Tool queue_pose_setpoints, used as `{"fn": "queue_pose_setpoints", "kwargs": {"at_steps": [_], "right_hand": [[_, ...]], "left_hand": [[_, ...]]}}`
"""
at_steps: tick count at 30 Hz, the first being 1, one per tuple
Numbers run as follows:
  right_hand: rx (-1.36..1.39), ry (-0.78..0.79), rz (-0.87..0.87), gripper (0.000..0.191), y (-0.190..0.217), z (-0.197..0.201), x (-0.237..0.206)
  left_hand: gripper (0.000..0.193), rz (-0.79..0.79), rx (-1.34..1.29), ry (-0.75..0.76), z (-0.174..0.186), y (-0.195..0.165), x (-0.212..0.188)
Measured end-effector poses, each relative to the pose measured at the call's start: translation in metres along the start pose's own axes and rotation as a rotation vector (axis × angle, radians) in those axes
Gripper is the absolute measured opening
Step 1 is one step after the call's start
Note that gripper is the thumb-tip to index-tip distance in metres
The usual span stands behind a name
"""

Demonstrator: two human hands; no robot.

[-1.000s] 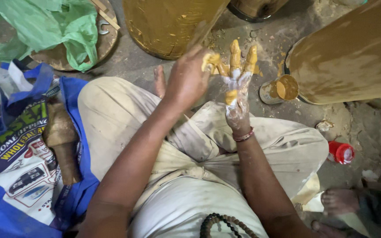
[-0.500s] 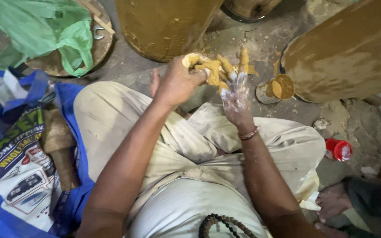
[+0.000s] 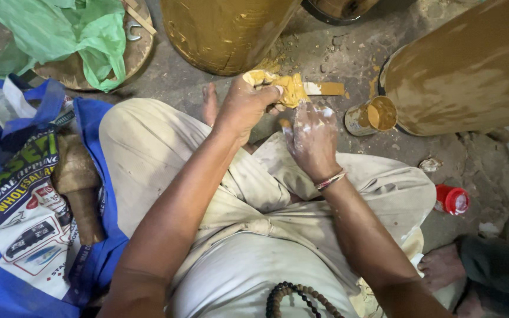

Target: The person sits on the floor and applies a yellow clay paste by hand onto the surface of large cylindrical molds, scooping paste from a cup and smearing it over the mold walls, occasionally repositioning a mold.

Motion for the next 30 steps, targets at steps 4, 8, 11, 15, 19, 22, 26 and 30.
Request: {"fn": "queue_pose_setpoints", "kwargs": {"at_steps": [4, 8, 11, 15, 19, 22, 26, 30], "right_hand": [[-0.013, 0.021, -0.026, 0.054, 0.000, 0.009, 0.000], [0.013, 0.012, -0.016, 0.047, 0.000, 0.023, 0.006], [-0.001, -0.096, 0.062, 0.041, 0.002, 0.042, 0.012], [0.055, 0.027, 0.065, 0.038, -0.007, 0.047, 0.014], [0.098, 0.102, 0.140, 0.033, -0.005, 0.051, 0.011], [0.104, 0.142, 0.185, 0.037, -0.001, 0.053, 0.010], [0.104, 0.234, 0.153, 0.037, -0.003, 0.046, 0.010], [0.129, 0.171, 0.142, 0.042, -0.002, 0.044, 0.007]], "left_hand": [[0.016, -0.063, 0.084, -0.045, -0.001, 0.002, 0.002], [0.016, -0.076, 0.175, -0.084, 0.001, 0.003, 0.001], [0.015, -0.073, 0.263, -0.106, 0.002, 0.001, -0.001], [0.014, -0.244, 0.602, -0.064, -0.007, -0.019, -0.006], [0.018, -0.104, 0.571, 0.030, -0.010, -0.022, -0.004], [0.021, -0.087, 0.554, 0.112, -0.014, -0.030, -0.007], [0.022, -0.095, 0.623, 0.162, -0.021, -0.039, -0.010], [0.027, -0.103, 0.525, 0.323, -0.032, -0.049, -0.013]]}}
Point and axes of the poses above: each hand's wrist, its own x-axis towards the middle knuckle, its own z-axis out of the back of the hand, y = z × x, the point moved 8 cm from there along x, towards the middle knuckle, and after that the axes turned 4 degrees about -y, right-handed, at the moved point
